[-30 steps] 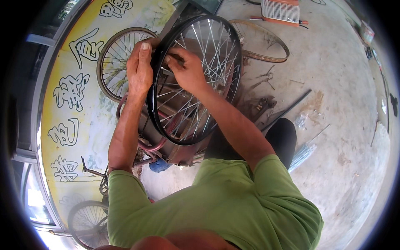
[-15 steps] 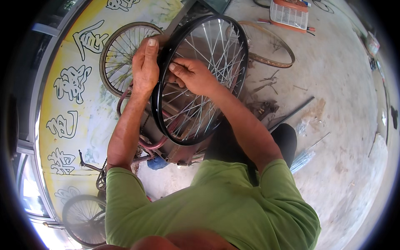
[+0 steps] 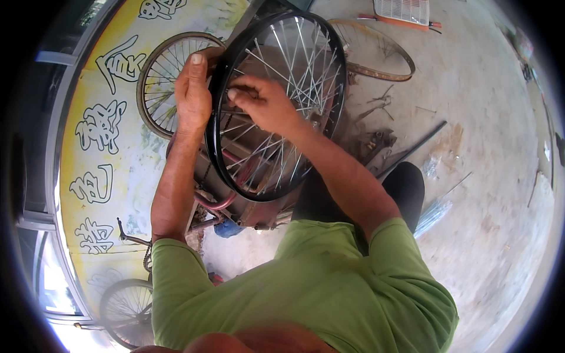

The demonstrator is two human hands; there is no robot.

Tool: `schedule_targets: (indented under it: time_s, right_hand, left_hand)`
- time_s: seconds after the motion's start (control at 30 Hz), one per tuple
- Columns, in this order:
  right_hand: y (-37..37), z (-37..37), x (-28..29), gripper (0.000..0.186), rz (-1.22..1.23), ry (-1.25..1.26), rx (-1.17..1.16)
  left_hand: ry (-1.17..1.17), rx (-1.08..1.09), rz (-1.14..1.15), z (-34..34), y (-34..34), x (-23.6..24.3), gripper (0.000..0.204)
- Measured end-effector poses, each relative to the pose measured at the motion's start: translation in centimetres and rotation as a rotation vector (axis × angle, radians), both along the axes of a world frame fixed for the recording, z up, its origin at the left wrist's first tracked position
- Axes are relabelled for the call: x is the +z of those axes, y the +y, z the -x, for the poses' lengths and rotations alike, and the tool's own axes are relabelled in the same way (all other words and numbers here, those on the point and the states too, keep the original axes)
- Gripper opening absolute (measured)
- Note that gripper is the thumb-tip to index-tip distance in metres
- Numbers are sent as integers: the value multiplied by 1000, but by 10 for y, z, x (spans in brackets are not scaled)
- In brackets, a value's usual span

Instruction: The person works on a bicycle wheel, adjusting the spokes and rim by hand. They rotate the wheel and tighten or loosen the spoke nipples to true the wheel.

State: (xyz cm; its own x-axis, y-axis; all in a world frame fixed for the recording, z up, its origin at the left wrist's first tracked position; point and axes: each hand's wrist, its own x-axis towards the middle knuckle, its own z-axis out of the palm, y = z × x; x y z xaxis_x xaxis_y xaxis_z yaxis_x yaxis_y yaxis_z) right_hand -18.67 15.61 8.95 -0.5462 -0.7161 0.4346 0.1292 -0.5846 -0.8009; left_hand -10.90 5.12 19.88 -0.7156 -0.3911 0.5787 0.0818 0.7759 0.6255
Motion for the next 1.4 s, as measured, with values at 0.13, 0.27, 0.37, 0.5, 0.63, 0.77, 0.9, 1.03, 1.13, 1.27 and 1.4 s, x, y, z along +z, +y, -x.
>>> schedule_targets:
  time_s: [0.13, 0.27, 0.37, 0.5, 0.63, 0.77, 0.9, 1.03, 1.13, 1.27, 1.4]
  right_hand:
    - [7, 10, 7, 28, -32, -160, 211]
    - [4, 19, 9, 27, -91, -30, 324]
    - [3, 21, 12, 26, -70, -15, 389]
    - [-6, 12, -1, 18, 7, 194, 18]
    - [-12, -6, -5, 16, 85, 314, -377]
    - [-4, 12, 0, 23, -17, 151, 0]
    - [-11, 23, -4, 26, -54, 36, 322]
    - [-9, 8, -3, 24, -26, 178, 38]
    - [-18, -6, -6, 24, 211, 347, -445]
    - [-2, 16, 1, 24, 7, 58, 193]
    - [-6, 18, 3, 22, 19, 21, 198]
  left_hand:
    - [-30, 33, -57, 1, 6, 1, 50]
    - [-61, 52, -20, -1, 5, 1, 52]
    - [-47, 37, -5, -1, 2, 1, 52]
    - [-39, 24, -2, 2, 0, 1, 51]
    - [-27, 5, 3, 2, 0, 0, 49]
    - [-35, 47, 28, 2, 1, 2, 52]
    - [-55, 64, 10, 3, 7, 5, 54]
    - [-53, 42, -14, 3, 5, 2, 52]
    - [-112, 67, 46, 5, -3, 5, 51]
    - [-69, 39, 33, 6, 4, 2, 52]
    - [-81, 29, 8, 9, 4, 3, 52]
